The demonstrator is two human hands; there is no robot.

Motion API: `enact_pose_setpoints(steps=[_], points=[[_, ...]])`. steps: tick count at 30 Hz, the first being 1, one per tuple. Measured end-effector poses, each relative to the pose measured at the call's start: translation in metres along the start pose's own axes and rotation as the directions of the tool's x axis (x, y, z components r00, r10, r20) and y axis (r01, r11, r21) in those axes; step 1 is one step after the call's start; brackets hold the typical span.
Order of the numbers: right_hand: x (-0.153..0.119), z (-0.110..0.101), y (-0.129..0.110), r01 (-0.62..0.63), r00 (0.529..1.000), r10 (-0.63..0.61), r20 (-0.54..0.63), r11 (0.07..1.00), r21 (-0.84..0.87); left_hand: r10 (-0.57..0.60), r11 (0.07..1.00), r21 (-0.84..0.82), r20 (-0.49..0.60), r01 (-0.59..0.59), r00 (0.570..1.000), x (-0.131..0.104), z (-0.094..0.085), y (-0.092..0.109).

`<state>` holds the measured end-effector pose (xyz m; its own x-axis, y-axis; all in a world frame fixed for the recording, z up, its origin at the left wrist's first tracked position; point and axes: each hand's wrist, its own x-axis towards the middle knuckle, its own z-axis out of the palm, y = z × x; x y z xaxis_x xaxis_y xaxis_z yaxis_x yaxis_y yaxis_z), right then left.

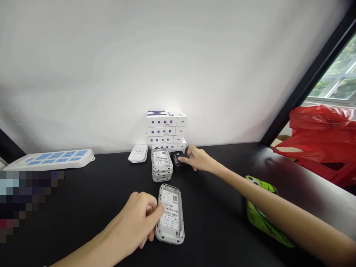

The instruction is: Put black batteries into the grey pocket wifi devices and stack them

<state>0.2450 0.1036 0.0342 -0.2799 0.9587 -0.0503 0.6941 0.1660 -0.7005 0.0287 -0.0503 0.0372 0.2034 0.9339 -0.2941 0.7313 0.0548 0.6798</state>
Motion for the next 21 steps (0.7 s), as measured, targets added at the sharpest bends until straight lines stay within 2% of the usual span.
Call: enact_pose_setpoints(steps=[3, 5, 7, 9, 11, 13, 15, 17, 18, 21], points=[[0.013, -0.006, 0.010, -0.111, 0.986, 0.095, 0.137, 0.987, 0.114, -0.031, 0.999, 0.043, 0.009, 0.031, 0.999, 0.003, 0.008, -0.004], [0.014, -0.015, 0.015, -0.154, 0.972, 0.116, 0.206, 0.971, 0.180, 0.004, 0.992, 0.127, -0.030, 0.000, 1.000, 0.004, 0.009, -0.006], [0.009, -0.028, 0.019, -0.167, 0.958, 0.101, 0.267, 0.957, 0.238, 0.126, 0.964, 0.248, -0.088, -0.101, 0.988, 0.004, 0.006, -0.008], [0.002, -0.045, 0.020, -0.163, 0.939, 0.062, 0.337, 0.946, 0.280, 0.289, 0.916, 0.330, -0.150, -0.228, 0.945, 0.004, 0.003, -0.010], [-0.007, -0.061, 0.016, -0.134, 0.896, -0.015, 0.444, 0.944, 0.302, 0.416, 0.886, 0.312, -0.204, -0.344, 0.886, 0.005, 0.002, -0.015], [-0.017, -0.072, 0.007, -0.082, 0.824, -0.121, 0.553, 0.941, 0.329, 0.476, 0.874, 0.238, -0.249, -0.423, 0.843, 0.005, 0.006, -0.021], [-0.029, -0.071, -0.008, -0.033, 0.753, -0.219, 0.621, 0.929, 0.368, 0.462, 0.887, 0.144, -0.237, -0.440, 0.854, 0.006, 0.012, -0.029], [-0.043, -0.058, -0.025, -0.013, 0.732, -0.260, 0.630, 0.919, 0.394, 0.412, 0.911, 0.066, -0.197, -0.407, 0.890, 0.007, 0.017, -0.035], [-0.051, -0.048, -0.032, -0.005, 0.743, -0.263, 0.615, 0.917, 0.398, 0.392, 0.919, 0.039, -0.179, -0.392, 0.902, 0.008, 0.018, -0.037], [-0.068, -0.014, -0.043, 0.085, 0.859, -0.228, 0.458, 0.946, 0.312, 0.356, 0.932, -0.019, -0.156, -0.363, 0.922, 0.009, 0.019, -0.039]])
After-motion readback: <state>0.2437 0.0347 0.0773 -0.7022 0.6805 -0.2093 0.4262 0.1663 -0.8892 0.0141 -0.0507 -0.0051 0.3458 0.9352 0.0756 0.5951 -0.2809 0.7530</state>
